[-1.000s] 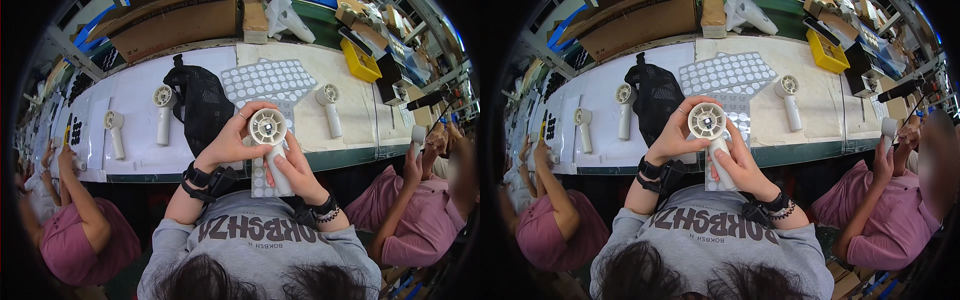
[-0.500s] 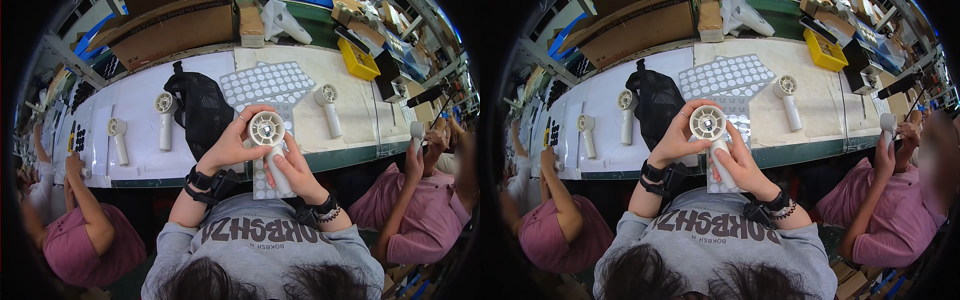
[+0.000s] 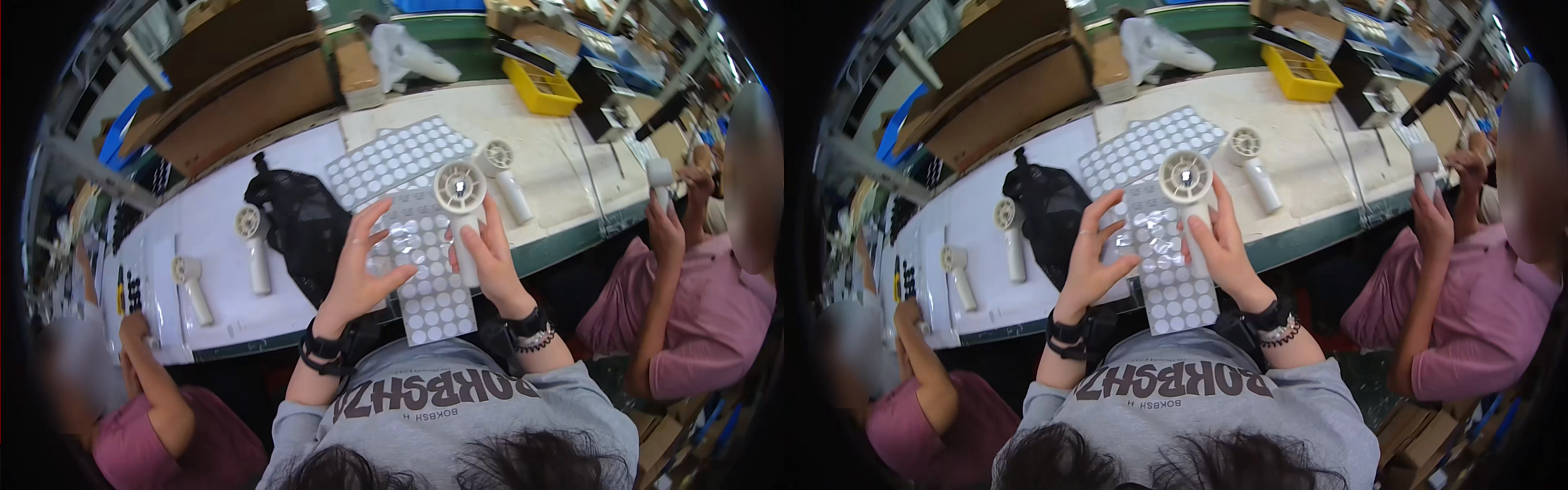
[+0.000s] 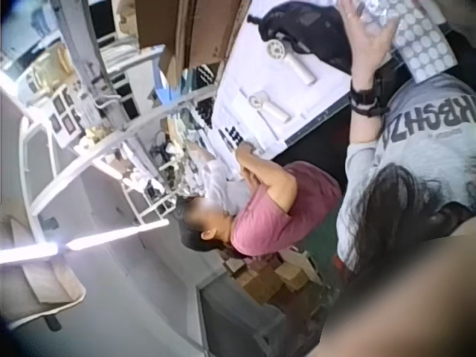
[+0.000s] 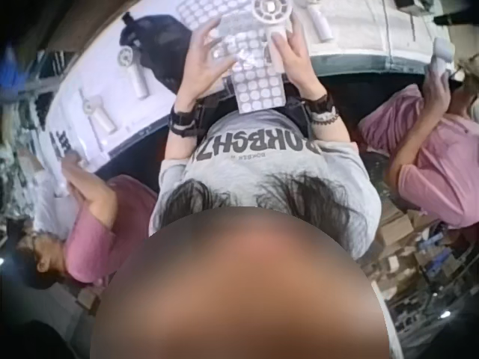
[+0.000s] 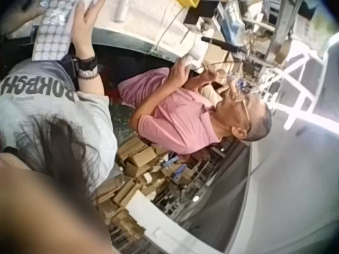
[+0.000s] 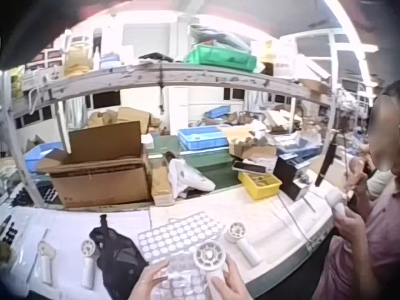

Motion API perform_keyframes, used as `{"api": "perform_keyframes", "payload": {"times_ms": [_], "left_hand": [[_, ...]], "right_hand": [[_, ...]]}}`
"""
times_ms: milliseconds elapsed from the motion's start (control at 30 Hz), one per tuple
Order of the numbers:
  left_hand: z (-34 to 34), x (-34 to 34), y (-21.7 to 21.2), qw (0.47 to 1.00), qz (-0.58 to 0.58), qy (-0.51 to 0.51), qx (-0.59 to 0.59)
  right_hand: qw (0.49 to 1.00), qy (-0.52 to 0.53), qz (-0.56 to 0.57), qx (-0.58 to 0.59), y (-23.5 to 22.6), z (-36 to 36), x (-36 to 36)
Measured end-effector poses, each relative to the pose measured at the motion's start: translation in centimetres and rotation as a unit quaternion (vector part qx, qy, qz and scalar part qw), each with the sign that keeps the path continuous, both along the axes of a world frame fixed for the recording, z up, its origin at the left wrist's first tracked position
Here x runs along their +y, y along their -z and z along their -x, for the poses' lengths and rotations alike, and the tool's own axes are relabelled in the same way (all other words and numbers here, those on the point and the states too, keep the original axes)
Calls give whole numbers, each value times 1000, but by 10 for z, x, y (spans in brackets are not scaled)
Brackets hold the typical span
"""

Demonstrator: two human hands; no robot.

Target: Apply small circular stickers from a sheet onto the plastic components of handheld fan housings.

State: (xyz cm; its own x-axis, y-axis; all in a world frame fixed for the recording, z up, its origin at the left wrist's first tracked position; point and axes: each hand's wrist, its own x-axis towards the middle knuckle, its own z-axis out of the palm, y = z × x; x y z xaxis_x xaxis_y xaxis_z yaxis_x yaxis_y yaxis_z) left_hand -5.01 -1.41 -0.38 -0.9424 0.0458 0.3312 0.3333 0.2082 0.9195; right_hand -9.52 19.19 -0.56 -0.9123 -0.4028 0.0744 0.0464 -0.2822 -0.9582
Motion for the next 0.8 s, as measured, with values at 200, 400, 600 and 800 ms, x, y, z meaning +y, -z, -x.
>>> {"api": "perform_keyframes", "payload": {"times_ms": [200, 400, 600, 800], "left_hand": [[-25, -3, -3, 994, 111, 3, 19], [-33, 2, 3, 989, 147, 0, 31], [-34, 12, 13, 981, 187, 28, 28], [-36, 16, 25, 984, 175, 35, 7]], "right_hand": [[992, 120, -14, 31, 8, 20, 37], [986, 161, -5, 43, 5, 22, 55], [983, 180, -2, 36, 8, 24, 75], [975, 223, -17, -8, 13, 37, 99]]}}
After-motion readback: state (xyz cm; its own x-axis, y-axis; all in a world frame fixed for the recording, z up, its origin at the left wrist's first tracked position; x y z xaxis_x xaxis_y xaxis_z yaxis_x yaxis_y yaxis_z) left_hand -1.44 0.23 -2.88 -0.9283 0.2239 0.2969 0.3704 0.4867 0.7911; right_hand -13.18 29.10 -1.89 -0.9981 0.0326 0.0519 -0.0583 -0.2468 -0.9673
